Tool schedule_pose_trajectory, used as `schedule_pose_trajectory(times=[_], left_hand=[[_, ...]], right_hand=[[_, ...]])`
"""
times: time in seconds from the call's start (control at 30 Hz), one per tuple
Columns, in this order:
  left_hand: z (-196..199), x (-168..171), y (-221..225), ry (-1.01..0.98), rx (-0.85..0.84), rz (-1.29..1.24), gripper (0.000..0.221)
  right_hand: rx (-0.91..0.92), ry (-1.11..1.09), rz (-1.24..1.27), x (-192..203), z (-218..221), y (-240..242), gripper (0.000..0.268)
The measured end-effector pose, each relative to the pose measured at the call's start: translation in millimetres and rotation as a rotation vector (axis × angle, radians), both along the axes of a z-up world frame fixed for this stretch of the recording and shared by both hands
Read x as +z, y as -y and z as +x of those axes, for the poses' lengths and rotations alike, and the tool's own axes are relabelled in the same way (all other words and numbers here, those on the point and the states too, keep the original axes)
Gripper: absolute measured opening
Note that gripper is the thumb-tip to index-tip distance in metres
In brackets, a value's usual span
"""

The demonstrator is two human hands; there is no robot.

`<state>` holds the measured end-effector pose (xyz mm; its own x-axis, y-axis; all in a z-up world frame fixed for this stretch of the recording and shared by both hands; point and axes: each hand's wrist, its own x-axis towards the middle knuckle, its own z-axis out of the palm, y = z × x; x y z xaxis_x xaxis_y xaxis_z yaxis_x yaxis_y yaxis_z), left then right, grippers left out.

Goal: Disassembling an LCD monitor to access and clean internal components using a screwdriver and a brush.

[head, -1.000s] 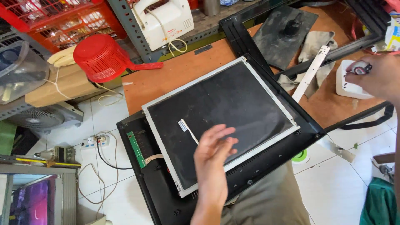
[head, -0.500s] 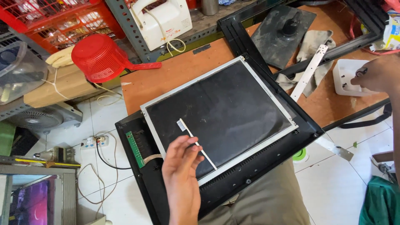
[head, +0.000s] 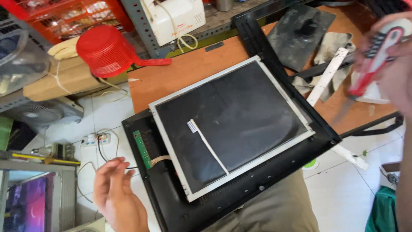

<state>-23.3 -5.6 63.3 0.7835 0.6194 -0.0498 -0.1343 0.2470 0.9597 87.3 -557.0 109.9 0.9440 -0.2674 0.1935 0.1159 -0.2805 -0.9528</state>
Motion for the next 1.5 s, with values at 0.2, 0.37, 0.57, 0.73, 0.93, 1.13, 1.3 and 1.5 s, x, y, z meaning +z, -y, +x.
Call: schedule_pose_trajectory(times=[0.2, 0.37, 0.57, 0.73, 0.93, 1.13, 1.3, 1.5], left_hand=[[7, -35, -32, -0.139, 0.117, 0.489, 0.014], [25, -18, -24, -0.34, -0.146, 0.415, 0.03], [64, -54, -28, -0.184, -0.239, 0.194, 0.032], [61, -59, -22, -0.188, -0.183, 0.098, 0.035], [54, -51, -14, -0.154, -0.129, -0.034, 0.046], [55, -60, -13, -0.111, -0.087, -0.121, 0.047], [57, -70, -14, -0.079, -0.052, -0.163, 0.049], [59, -74, -14, -0.061, -0.057, -0.205, 0.048]], right_hand=[[0.592, 0.098, 0.548, 62, -34, -249, 0.042], [0.689, 0.217, 0.478, 16, -7, -375, 0.038], [0.65, 0.336, 0.323, 14, 2, -436, 0.029], [0.591, 0.276, 0.255, 1, 18, -455, 0.036], [0.55, 0.252, 0.142, -3, 22, -462, 0.043], [0.56, 0.231, 0.161, -3, 23, -463, 0.042], [0.56, 0.233, 0.127, -2, 20, -465, 0.042], [0.56, 0.27, 0.158, -9, 29, -460, 0.041]])
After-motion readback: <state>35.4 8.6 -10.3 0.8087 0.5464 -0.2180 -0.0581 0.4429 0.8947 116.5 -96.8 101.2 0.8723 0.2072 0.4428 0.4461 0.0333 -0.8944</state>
